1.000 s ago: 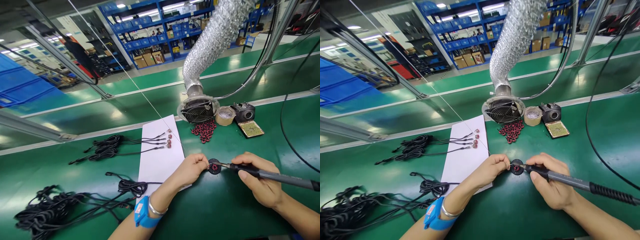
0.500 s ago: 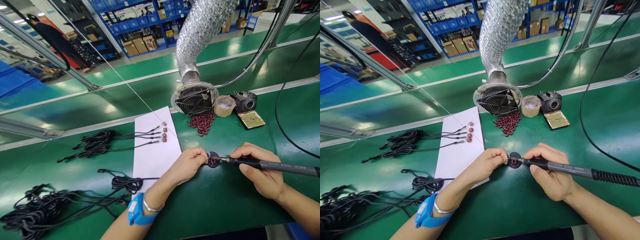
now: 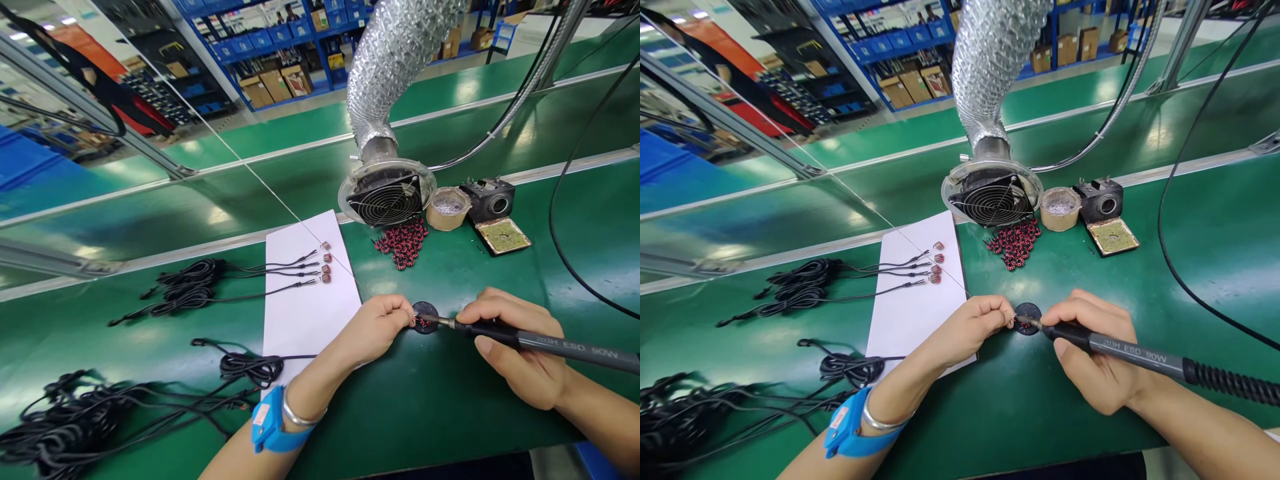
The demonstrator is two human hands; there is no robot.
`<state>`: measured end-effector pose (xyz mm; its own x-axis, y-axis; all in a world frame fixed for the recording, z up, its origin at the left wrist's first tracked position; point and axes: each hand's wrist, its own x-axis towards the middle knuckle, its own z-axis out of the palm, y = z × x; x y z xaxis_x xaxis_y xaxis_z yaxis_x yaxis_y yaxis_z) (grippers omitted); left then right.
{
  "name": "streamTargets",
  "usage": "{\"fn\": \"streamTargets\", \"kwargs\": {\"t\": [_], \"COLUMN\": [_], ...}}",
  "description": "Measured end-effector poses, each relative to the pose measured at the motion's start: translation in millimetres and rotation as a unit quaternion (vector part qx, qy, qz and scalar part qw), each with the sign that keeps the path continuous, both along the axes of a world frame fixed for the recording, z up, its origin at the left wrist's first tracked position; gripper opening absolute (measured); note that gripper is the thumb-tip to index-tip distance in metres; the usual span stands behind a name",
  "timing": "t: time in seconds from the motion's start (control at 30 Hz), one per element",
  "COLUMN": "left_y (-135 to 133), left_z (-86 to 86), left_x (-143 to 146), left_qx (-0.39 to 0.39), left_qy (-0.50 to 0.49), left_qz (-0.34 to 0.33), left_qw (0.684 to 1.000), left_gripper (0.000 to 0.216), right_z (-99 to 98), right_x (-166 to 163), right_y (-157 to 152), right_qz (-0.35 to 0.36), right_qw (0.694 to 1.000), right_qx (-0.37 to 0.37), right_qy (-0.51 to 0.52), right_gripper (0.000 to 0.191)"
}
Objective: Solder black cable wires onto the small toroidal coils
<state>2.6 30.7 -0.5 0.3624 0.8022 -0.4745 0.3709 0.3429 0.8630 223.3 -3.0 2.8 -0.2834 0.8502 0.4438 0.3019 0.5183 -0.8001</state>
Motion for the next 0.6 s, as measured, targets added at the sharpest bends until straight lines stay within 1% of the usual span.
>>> {"fn": "streamTargets", "kwargs": {"t": [0.23,0.43,0.6], "left_y": [-0.4,-0.1,-0.1], "left_z": [-0.2,0.5,0.4], "left_x": [-0.5,-0.6,-0.9], "left_qx": [0.003,0.004,-0.007], "left_qy": [-0.005,-0.008,-0.009], "left_qz": [-0.002,-0.002,-0.003], "left_qw": [1.000,1.000,1.000], "left_gripper": [0.018,0.018,0.018], "right_z": [0.1,-0.9,1.2], "right_x": [-4.2,-1.5,-2.7], "right_y": [-3.7,-4.9,-3.7], "right_qz": [0.022,-0.001,0.000], "right_qw": [0.999,0.999,0.999], "right_qx": [0.033,0.030,0.040], "right_qy": [0.017,0.030,0.034], "right_gripper": [0.023,0.022,0.023]}}
